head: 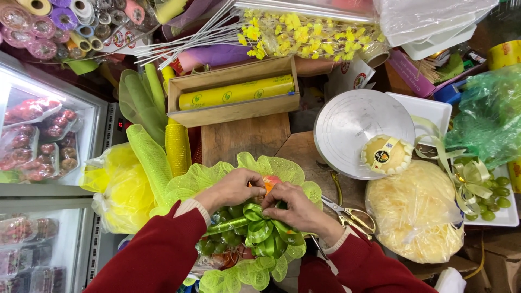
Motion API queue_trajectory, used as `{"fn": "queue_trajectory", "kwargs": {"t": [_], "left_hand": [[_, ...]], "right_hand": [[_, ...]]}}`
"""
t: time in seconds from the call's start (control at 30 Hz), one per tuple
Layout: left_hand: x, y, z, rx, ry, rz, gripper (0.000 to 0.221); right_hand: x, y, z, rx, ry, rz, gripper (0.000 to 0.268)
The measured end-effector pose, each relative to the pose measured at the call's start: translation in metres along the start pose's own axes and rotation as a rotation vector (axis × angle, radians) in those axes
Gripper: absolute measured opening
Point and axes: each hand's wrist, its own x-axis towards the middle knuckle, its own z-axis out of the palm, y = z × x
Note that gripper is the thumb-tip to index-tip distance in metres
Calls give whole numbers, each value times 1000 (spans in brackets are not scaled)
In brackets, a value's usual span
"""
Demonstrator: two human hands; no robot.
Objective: The person assembles a green ribbon bow by hand, attaches it to a fruit basket containing a melon, oranges, and grapes, and then trims the ribbon ends with shears.
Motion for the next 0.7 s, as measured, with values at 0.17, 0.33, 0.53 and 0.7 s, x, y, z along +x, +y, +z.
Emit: {"fn": "queue_trajectory", "kwargs": {"t": [0.17, 0.33, 0.53, 0.7], "left_hand": [[5, -10, 5, -4, 50, 15, 11], [-13, 15, 0, -103, -15, -108, 16], [-16, 18, -1, -82, 22, -86, 16], [-19, 28, 0, -106, 33, -139, 15]], "right_hand": [[-1, 10, 5, 28, 34, -55, 14], [-12, -9, 2, 25, -21, 16, 15], [-42, -24, -2, -426, -22, -440, 20], [-34, -11, 1, -289, 83, -266, 20]]}}
